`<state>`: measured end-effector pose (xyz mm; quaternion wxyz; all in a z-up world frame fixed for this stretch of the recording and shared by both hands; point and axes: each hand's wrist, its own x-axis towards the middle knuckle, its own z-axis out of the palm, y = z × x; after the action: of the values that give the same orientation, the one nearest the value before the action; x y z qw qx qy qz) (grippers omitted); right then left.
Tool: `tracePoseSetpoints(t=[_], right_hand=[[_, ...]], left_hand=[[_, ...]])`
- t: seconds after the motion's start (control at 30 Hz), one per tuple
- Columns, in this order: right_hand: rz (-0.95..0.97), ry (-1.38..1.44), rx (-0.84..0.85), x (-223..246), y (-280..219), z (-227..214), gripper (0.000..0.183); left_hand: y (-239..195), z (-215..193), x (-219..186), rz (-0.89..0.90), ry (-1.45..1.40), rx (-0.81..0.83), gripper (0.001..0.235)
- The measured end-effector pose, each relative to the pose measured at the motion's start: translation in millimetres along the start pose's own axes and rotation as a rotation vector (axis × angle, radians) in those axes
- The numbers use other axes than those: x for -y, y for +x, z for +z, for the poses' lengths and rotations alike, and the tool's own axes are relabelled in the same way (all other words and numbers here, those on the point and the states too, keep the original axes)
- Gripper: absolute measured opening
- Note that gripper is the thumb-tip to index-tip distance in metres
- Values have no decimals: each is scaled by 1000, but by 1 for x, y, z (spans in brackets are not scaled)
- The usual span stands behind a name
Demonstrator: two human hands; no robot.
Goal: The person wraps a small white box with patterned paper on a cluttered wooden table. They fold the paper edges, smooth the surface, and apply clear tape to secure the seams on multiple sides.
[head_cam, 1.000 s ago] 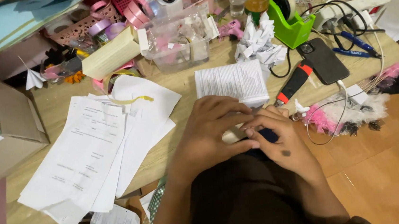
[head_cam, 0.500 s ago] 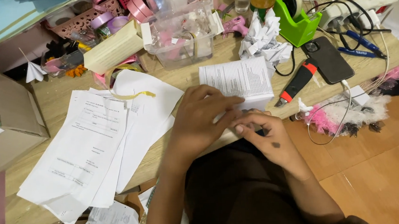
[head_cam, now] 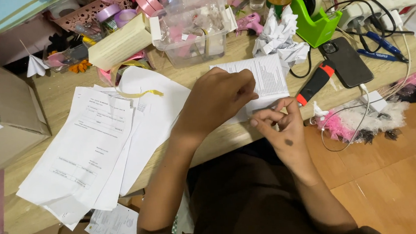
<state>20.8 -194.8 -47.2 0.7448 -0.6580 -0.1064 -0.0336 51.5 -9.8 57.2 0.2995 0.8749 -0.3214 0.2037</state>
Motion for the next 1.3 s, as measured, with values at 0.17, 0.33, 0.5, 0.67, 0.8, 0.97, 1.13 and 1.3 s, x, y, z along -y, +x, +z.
tracePoseSetpoints(t=[0.17,0.33,0.5,0.67,0.8,0.97,1.13,1.3], right_hand=[[-66,-8,-47,-4,2,-1,54],[-64,-19,-37,-6,2,-6,55],[-60,-9,-39,-14,2,-2,57],[-79,-29,-48,-6,0,4,56],[-69,-62,-41,-9,-1,3,55],[-68,-124,-50,-3,-1,6,53],[-66,-147,-64,-6,-4,8,54],[-94,-294,-115,-3,-3,11,53]], left_hand=[[5,5,8,40,5,-7,21],[4,9,11,49,-13,-16,22],[2,8,10,44,-74,-15,19],[-2,14,16,47,-88,-25,17],[-5,18,19,75,-74,-39,17],[-8,25,21,61,-25,-50,16],[-11,20,16,-123,-57,-82,56],[-17,34,26,-401,-270,-74,47]])
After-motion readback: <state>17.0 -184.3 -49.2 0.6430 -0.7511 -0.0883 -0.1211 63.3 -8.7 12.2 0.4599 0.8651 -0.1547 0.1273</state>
